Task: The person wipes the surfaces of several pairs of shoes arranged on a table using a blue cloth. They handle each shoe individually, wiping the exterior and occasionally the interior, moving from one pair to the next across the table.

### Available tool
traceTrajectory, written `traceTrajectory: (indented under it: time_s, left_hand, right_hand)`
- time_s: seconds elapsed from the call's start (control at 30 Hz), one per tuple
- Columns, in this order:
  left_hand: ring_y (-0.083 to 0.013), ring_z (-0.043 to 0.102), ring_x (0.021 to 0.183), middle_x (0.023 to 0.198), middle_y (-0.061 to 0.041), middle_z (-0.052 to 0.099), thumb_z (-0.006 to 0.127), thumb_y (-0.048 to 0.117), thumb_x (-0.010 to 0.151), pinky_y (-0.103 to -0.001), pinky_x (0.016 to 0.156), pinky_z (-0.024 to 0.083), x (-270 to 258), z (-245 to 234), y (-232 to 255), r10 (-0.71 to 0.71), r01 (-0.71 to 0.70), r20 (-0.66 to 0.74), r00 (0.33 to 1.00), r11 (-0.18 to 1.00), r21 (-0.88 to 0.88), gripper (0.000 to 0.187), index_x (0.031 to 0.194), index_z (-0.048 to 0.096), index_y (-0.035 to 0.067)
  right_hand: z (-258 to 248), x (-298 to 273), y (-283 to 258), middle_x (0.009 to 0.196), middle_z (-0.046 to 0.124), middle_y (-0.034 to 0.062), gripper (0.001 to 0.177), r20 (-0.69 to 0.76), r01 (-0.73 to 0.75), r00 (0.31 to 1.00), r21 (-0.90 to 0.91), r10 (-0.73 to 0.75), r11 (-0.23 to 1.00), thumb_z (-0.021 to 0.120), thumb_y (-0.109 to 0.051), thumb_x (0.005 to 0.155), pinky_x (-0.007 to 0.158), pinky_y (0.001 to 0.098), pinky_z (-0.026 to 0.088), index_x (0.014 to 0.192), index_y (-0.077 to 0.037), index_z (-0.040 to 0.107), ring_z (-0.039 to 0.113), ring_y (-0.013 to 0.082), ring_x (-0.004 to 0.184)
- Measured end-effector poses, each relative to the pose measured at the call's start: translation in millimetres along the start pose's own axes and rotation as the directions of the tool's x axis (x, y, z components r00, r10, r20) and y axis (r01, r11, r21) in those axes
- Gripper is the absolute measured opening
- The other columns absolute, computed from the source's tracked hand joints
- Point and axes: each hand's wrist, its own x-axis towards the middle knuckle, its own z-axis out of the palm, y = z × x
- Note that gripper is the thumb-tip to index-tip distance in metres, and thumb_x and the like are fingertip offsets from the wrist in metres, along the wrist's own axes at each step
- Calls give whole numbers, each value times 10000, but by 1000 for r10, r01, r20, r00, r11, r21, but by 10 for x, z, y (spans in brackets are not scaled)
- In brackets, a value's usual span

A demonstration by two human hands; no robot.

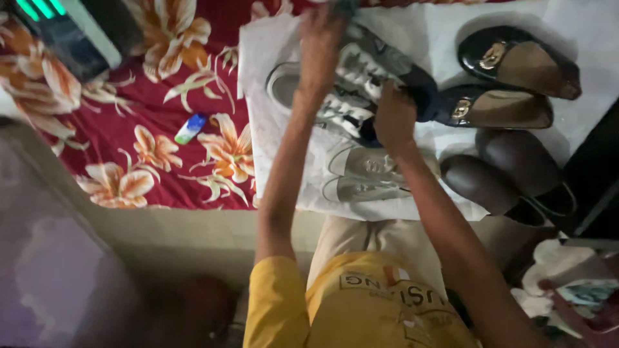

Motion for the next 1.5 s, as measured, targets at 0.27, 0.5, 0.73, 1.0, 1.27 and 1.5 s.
traceTrajectory:
  time_s: [0.27,0.5,0.73,1.0,1.27,1.5]
  left_hand:
    - [-372,623,1070,1049,-158,678,675,112,801,-490,954,490,-197,1437,1219,521,-523,355,776,847,-99,191,980,727,67]
    - [-306,593,1213,1227,-110,687,620,116,890,-467,1103,453,475,630,-79,416,-371,386,823,909,-190,300,1169,730,129]
    - [-371,601,1072,1094,-159,677,740,197,641,-510,916,469,69,1067,1539,529,-548,604,597,818,-175,400,1033,729,121]
    - [-311,654,1086,1129,-82,726,641,86,786,-448,994,503,140,938,925,488,-448,360,795,873,-193,301,1042,754,195]
    - [-322,623,1127,1190,-135,698,636,154,863,-459,965,493,572,334,244,279,-252,359,891,960,-120,316,1152,764,144]
    - [-373,584,1188,1187,-102,682,570,2,813,-498,1020,454,-96,660,1529,295,-259,495,817,955,-142,284,1020,731,112]
  right_hand:
    - [500,-147,168,1122,718,219,627,-311,93,944,-64,-109,994,583,-193,849,935,435,483,1430,16,477,654,346,1037]
    - [372,-3,67,1228,666,175,488,359,-130,927,44,106,990,501,-159,1106,1047,452,475,1568,-2,486,615,328,1163]
    - [265,13,-22,1282,634,172,405,198,-142,972,71,126,987,450,-158,1161,1085,443,458,1540,-17,468,600,322,1204]
    - [353,-177,-168,1252,651,159,392,205,-168,970,166,132,972,464,-211,1118,1041,404,454,1459,-20,490,621,295,1151]
    - [453,-116,-37,1096,705,127,354,151,-99,984,29,94,995,594,-208,1058,966,420,482,1377,-55,578,677,296,1024]
    - [336,-1,-1,969,704,150,314,-61,-91,994,84,96,992,601,-173,966,860,442,503,1259,-61,594,680,320,910]
